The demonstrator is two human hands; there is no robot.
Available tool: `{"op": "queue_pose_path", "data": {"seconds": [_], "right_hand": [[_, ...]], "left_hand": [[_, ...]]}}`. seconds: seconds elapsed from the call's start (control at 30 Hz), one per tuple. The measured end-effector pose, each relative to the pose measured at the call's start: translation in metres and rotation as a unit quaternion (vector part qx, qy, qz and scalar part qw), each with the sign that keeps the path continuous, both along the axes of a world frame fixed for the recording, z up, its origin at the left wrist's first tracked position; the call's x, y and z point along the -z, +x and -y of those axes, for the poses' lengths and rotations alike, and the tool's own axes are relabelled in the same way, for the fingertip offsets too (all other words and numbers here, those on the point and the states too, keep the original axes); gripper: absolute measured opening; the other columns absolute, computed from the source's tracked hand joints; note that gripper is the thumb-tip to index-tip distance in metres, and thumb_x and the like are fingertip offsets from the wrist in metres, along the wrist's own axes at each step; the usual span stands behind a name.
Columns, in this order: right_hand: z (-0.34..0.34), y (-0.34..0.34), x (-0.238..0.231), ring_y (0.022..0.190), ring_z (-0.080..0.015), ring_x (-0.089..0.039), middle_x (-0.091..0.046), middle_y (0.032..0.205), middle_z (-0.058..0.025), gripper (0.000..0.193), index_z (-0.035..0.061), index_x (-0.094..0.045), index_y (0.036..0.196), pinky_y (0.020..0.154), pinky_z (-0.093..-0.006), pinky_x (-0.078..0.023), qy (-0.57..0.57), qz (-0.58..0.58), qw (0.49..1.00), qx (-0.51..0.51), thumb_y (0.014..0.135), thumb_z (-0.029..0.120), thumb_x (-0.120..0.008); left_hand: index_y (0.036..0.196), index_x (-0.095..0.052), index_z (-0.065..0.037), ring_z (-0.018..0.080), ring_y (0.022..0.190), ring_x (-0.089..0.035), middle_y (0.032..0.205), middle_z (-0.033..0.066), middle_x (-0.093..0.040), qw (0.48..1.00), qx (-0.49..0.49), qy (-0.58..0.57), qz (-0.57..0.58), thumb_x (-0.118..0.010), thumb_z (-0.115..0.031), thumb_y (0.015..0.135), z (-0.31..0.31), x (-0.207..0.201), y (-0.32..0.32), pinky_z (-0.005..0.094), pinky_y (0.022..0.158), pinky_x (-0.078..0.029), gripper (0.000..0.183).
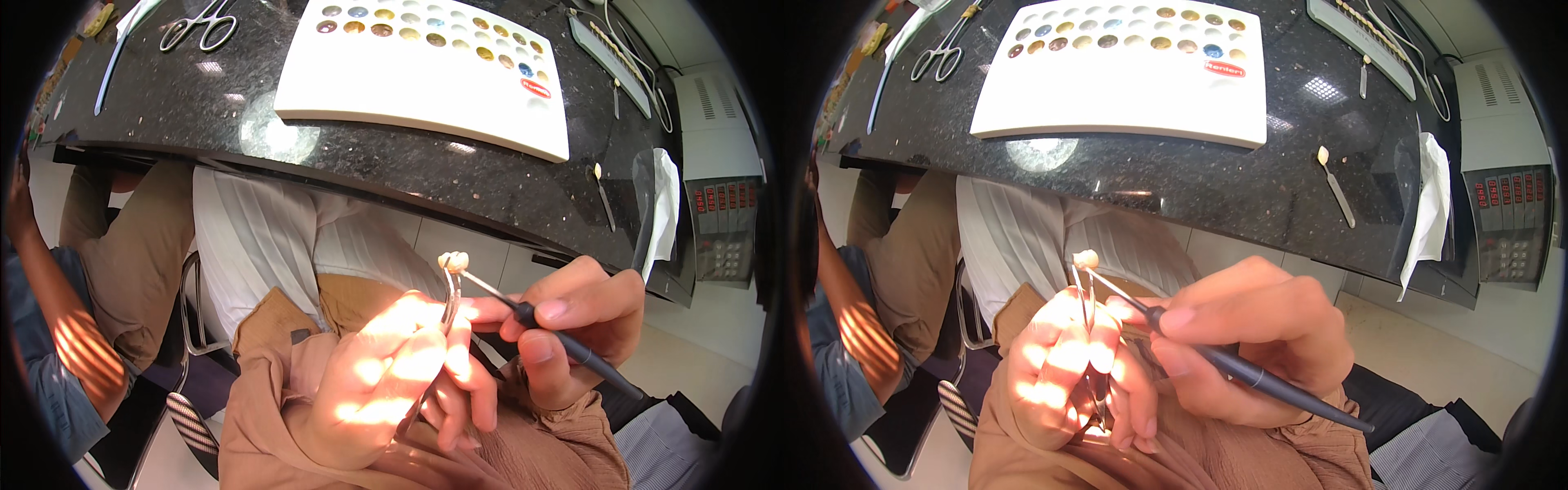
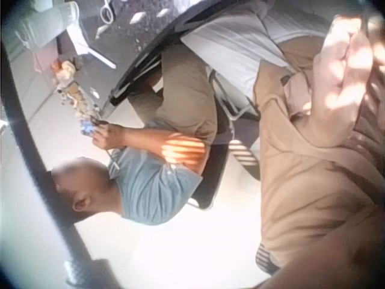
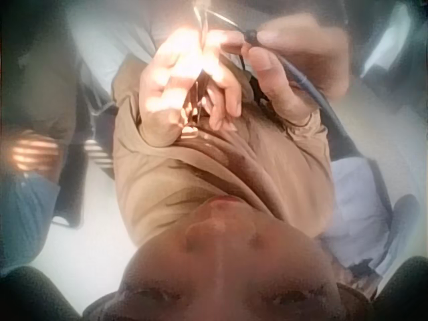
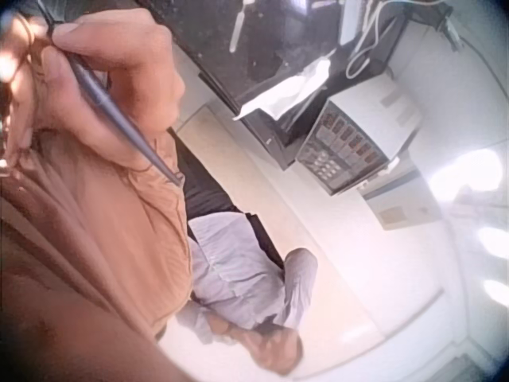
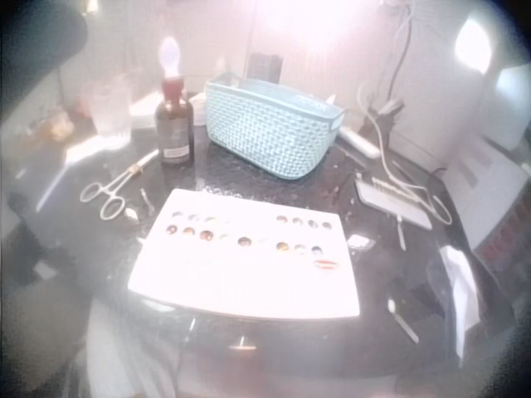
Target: The person paints a small, tooth-shaped object using a fine brush and a palette of colors. They repeatedly dip the brush into the palette and apply paint to the object, occasionally wiping the brush on a tissue. The person also picks up a second similar object to compare or work on it.
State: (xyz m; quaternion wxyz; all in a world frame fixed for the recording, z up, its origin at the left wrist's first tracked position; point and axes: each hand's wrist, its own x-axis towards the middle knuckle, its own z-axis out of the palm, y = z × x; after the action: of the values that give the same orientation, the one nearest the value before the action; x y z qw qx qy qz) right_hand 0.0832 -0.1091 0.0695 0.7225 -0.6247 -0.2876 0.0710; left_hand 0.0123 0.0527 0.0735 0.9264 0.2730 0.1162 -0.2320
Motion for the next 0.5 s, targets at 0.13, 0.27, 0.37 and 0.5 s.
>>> {"op": "queue_pose_path", "data": {"seconds": [0.13,0.27,0.37,0.5], "right_hand": [[-0.004,-0.002,0.002,0.059,-0.0102,-0.055,-0.058,0.083,-0.0201,0.029,-0.0053,-0.049,0.095,0.051,-0.0172,-0.043,0.037,-0.008,0.999,0.01,0.072,-0.01,-0.065],[-0.005,-0.004,0.003,0.057,-0.0095,-0.054,-0.058,0.082,-0.0198,0.026,-0.0058,-0.048,0.095,0.051,-0.0171,-0.042,0.039,-0.008,0.999,0.034,0.074,-0.008,-0.064],[-0.003,0.001,0.004,0.057,-0.0101,-0.054,-0.057,0.082,-0.0194,0.027,-0.0059,-0.047,0.097,0.052,-0.0176,-0.043,0.03,0.006,0.999,0.01,0.075,-0.008,-0.063],[-0.006,0.0,0.003,0.058,-0.0132,-0.057,-0.054,0.08,-0.0168,0.025,-0.0032,-0.044,0.096,0.058,-0.0252,-0.049,0.03,-0.012,0.999,0.009,0.078,0.0,-0.062]], "left_hand": [[0.103,-0.041,0.002,0.0171,0.053,-0.055,0.079,0.0229,-0.058,0.999,0.038,-0.007,-0.02,-0.038,-0.027,0.095,-0.001,0.008,0.0,0.0241,0.053,-0.047,0.03],[0.108,-0.042,0.003,0.017,0.055,-0.055,0.08,0.0212,-0.058,0.998,0.016,-0.034,-0.059,-0.039,-0.027,0.094,0.0,0.0,0.003,0.0246,0.055,-0.047,0.033],[0.106,-0.043,0.002,0.0166,0.056,-0.055,0.08,0.0198,-0.058,0.999,-0.017,0.003,-0.045,-0.04,-0.026,0.095,0.003,-0.007,0.003,0.0242,0.055,-0.047,0.031],[0.102,-0.045,0.0,0.0164,0.056,-0.055,0.08,0.0195,-0.058,0.999,0.016,-0.004,-0.043,-0.038,-0.026,0.095,0.0,-0.001,0.004,0.0238,0.055,-0.046,0.028]]}}
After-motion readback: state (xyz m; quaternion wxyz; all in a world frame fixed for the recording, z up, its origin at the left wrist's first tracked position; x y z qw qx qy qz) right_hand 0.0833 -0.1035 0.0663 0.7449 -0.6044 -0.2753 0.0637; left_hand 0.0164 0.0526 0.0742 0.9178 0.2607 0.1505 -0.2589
